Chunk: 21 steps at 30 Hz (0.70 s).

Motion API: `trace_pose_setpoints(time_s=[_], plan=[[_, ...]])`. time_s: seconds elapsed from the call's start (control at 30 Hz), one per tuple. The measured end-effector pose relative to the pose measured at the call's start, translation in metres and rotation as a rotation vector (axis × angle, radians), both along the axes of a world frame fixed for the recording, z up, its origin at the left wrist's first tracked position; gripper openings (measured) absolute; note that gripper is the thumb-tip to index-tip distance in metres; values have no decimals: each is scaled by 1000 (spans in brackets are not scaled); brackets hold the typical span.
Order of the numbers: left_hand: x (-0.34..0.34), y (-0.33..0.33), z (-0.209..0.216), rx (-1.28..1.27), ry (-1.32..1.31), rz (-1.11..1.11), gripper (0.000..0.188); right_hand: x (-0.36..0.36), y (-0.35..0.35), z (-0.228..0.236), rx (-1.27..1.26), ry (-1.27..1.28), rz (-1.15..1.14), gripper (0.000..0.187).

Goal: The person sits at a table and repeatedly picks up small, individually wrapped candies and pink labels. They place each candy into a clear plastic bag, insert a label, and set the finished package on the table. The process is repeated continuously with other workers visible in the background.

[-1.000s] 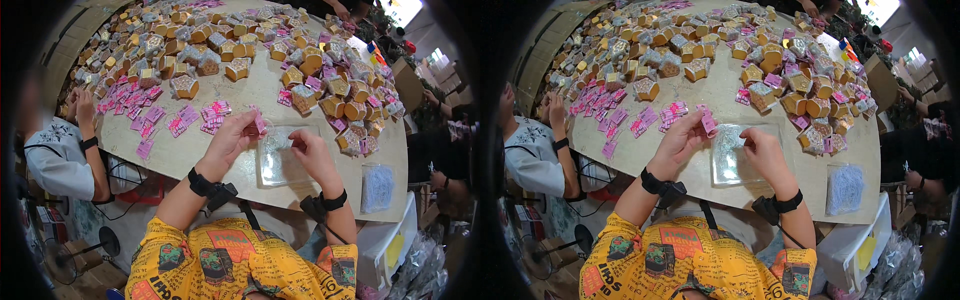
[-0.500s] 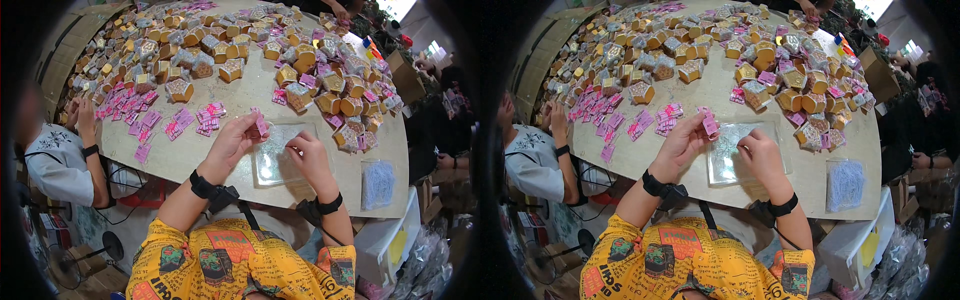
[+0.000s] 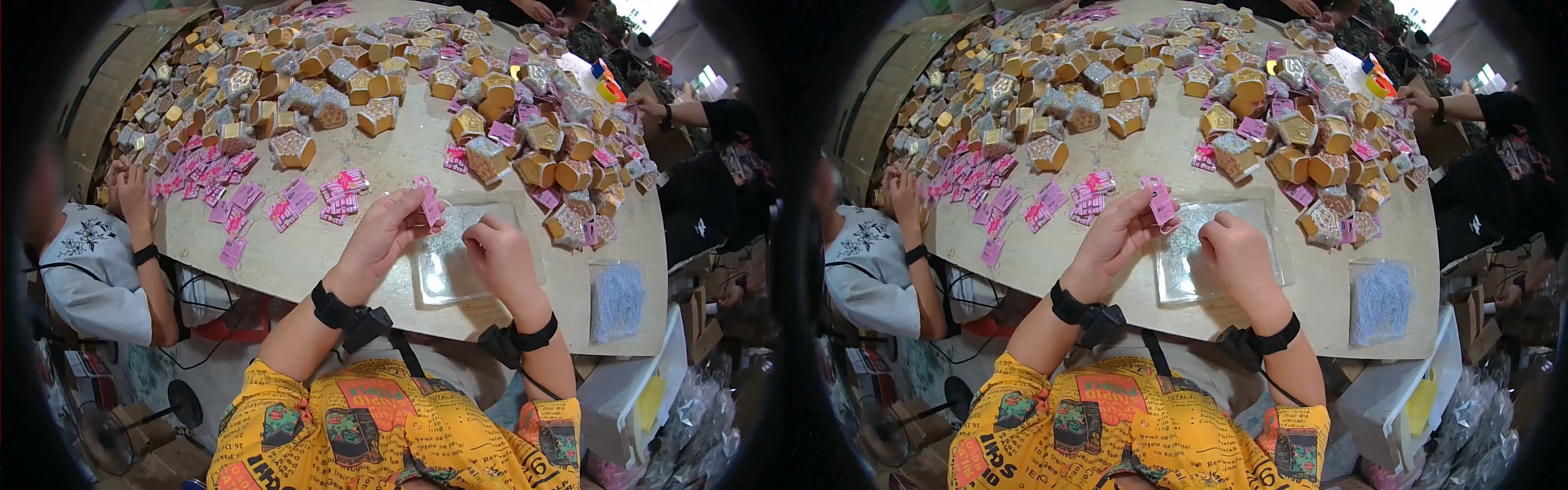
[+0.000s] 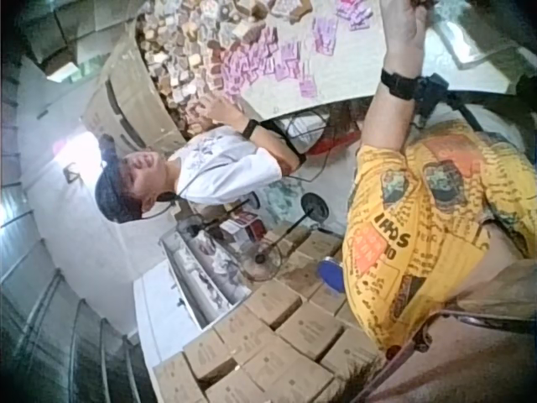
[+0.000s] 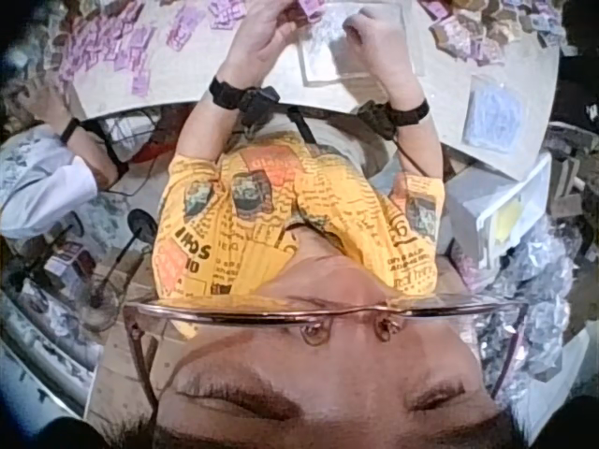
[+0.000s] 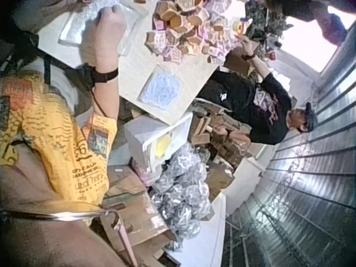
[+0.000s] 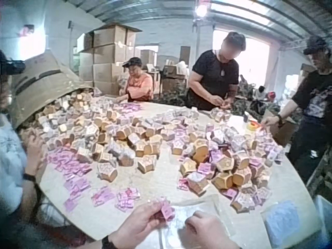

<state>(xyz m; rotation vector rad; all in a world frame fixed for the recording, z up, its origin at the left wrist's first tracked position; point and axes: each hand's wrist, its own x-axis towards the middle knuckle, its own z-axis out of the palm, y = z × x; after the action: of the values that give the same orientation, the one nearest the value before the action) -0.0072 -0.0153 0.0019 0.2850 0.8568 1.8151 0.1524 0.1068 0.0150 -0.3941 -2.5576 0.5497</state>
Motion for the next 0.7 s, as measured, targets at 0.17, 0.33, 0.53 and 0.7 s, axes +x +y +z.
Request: trace_pose_setpoints(time_s=[0.17, 0.33, 0.53, 0.7], plan=[[0, -2, 2, -14, 38, -11, 28, -5, -1, 9, 34, 11, 25, 5], [2, -1, 5, 8, 16, -14, 28, -4, 4, 9, 125, -64, 75, 6], [-1, -1, 1, 3, 13, -23, 28, -9, -2, 23, 91, 53, 6, 5], [-1, -3, 2, -60, 131, -42, 38, -11, 2, 36, 153, 60, 50, 6]])
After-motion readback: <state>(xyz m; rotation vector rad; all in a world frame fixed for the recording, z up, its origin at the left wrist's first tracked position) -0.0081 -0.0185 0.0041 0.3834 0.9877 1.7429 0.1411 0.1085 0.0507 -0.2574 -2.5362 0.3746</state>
